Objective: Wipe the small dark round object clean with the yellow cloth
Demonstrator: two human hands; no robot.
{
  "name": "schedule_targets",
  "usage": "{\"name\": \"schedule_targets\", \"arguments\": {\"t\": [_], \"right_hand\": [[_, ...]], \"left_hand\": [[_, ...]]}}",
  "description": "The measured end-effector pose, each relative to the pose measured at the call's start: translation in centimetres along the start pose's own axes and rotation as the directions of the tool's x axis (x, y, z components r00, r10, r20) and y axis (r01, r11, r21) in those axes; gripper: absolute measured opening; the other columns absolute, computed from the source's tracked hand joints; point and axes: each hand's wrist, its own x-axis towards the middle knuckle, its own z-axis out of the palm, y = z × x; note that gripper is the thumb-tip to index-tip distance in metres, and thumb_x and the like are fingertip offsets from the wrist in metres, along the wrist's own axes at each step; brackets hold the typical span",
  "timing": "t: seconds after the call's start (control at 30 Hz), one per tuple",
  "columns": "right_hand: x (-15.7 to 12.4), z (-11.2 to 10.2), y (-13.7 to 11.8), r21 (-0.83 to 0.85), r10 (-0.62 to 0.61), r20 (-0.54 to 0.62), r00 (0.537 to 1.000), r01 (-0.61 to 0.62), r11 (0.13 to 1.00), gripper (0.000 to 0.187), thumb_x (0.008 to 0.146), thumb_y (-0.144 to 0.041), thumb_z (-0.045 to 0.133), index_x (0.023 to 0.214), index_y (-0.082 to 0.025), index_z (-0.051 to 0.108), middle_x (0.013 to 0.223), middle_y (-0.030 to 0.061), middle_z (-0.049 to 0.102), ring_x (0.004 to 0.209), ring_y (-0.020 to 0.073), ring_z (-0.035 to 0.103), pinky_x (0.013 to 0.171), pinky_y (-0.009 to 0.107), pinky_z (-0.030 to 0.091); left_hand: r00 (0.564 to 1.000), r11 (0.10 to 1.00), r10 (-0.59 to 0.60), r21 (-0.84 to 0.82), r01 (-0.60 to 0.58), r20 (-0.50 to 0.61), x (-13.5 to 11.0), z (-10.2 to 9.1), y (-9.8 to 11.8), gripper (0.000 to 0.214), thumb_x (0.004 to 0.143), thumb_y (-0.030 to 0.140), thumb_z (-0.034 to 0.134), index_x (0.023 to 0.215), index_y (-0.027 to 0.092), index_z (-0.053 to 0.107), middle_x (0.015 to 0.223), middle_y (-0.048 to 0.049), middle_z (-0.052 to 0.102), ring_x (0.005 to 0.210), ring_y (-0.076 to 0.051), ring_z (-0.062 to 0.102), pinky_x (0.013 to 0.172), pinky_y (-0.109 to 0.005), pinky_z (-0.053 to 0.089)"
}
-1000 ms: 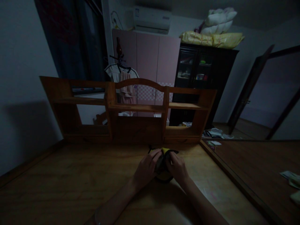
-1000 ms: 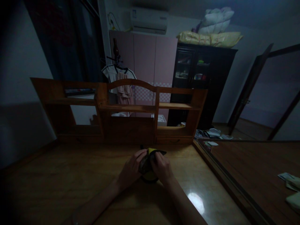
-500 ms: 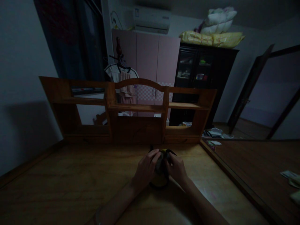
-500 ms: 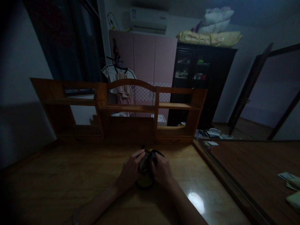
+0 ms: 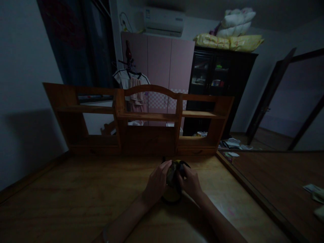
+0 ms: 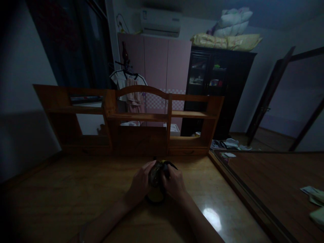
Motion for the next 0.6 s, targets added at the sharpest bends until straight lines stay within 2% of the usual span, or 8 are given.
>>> {"name": "schedule_targets", "arguments": {"t": [0.33,0.6], "right_hand": [[-0.04,0.13,-0.09,0.02,0.007,-0.013,1.0,-0.007,1.0,0.002,0.08,-0.022,0.052,0.081,-0.02,0.053,0.07,0.0027,0.063,0.061,0.0159,0.059,0.057,0.023,0.043],[-0.1,0.14,-0.17,0.041,0.013,0.001,1.0,-0.013,0.999,0.002,0.079,-0.022,0.052,0.081,-0.02,0.052,0.071,0.003,0.062,0.063,0.0163,0.058,0.059,0.024,0.043]], "left_hand": [[1.0,1.0,0.017,-0.011,-0.017,0.009,0.4,0.2,-0.1,0.048,0.093,0.01,0.038,0.139,0.019,0.028,0.139,-0.0124,0.042,0.128,-0.022,0.042,0.1,-0.04,0.047],[0.999,0.999,0.031,-0.034,-0.031,0.016,0.21,0.6,-0.48,0.055,0.09,0.007,0.039,0.141,0.02,0.024,0.137,-0.0117,0.043,0.129,-0.022,0.041,0.101,-0.042,0.046]]}}
